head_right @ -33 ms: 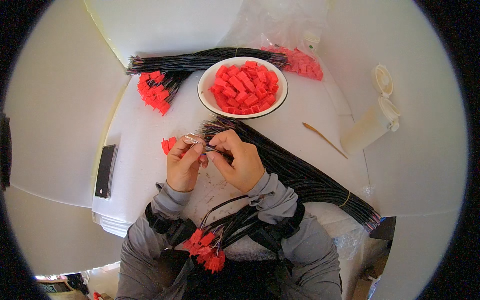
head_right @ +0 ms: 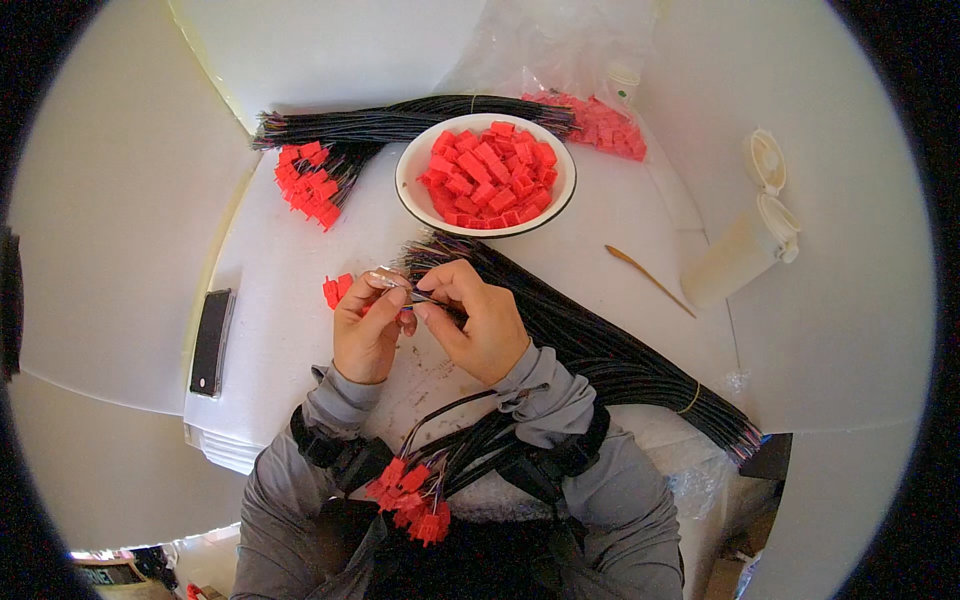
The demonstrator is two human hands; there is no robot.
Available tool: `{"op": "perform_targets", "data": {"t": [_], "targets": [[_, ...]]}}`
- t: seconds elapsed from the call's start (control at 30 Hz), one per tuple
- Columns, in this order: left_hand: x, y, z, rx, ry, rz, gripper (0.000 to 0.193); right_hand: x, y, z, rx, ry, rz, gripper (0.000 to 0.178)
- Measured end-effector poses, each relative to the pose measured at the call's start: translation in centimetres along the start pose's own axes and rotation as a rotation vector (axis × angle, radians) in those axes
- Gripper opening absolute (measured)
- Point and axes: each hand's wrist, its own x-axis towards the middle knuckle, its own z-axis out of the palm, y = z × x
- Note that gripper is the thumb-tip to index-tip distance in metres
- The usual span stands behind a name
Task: Insert individual wires into a red plastic connector block to assemble a wire harness.
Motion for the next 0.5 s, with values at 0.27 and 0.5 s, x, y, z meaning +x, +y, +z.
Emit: {"op": "perform_targets", "data": {"t": [0.27,0.5], "targets": [[0.01,-0.08,-0.02,0.029,-0.056,0.026,0.007,0.05,0.52,0.25,0.05,0.022,-0.015,0.012],[-0.03,-0.04,0.22,0.028,-0.072,0.049,0.01,0.19,0.25,0.09,0.096,0.08,0.023,0.008]]}}
